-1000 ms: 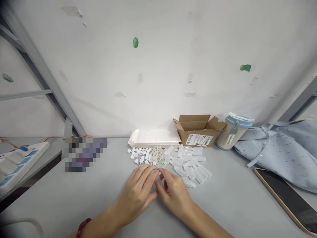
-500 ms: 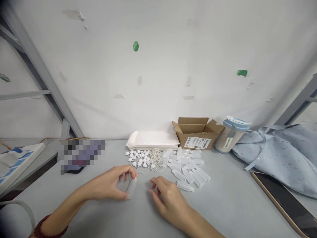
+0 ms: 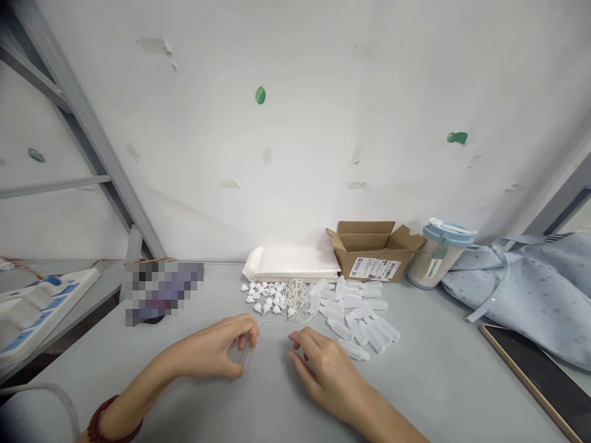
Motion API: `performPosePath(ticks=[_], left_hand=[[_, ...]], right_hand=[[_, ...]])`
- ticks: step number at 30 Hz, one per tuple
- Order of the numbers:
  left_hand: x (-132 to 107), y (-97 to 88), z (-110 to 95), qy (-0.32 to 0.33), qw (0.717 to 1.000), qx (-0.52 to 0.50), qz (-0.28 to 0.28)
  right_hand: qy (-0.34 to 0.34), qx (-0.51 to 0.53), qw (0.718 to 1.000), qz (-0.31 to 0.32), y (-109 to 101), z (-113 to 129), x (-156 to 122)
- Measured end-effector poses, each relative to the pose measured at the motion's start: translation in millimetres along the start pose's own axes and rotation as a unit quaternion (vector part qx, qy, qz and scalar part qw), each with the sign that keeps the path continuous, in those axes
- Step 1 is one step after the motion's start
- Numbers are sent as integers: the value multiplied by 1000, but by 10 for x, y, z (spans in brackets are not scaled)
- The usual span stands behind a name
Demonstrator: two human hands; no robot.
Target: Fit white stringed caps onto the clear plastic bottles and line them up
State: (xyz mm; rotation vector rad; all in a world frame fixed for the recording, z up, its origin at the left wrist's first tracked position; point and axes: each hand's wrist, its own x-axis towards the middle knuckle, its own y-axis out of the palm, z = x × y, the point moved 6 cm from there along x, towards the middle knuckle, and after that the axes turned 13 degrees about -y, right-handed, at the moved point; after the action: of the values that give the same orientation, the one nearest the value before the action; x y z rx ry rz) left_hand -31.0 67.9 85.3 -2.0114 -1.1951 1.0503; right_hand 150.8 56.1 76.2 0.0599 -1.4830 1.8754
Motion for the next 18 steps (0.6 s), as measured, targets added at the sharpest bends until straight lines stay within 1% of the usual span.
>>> performPosePath(ticks=[3, 8, 13, 18], left_hand=[[-15, -12, -8, -3, 1000, 11, -1], [-32, -20, -5, -3, 1000, 24, 12], [-35, -15, -5, 15, 999, 32, 28], [-38, -3, -4, 27, 998, 41, 31]], right_hand=[[-6, -2, 1000, -4, -8, 3, 4], [-8, -10, 1000, -11, -26, -12, 3], [-18, -23, 1000, -1, -37, -1, 5], [-15, -32, 999, -2, -70, 2, 14]])
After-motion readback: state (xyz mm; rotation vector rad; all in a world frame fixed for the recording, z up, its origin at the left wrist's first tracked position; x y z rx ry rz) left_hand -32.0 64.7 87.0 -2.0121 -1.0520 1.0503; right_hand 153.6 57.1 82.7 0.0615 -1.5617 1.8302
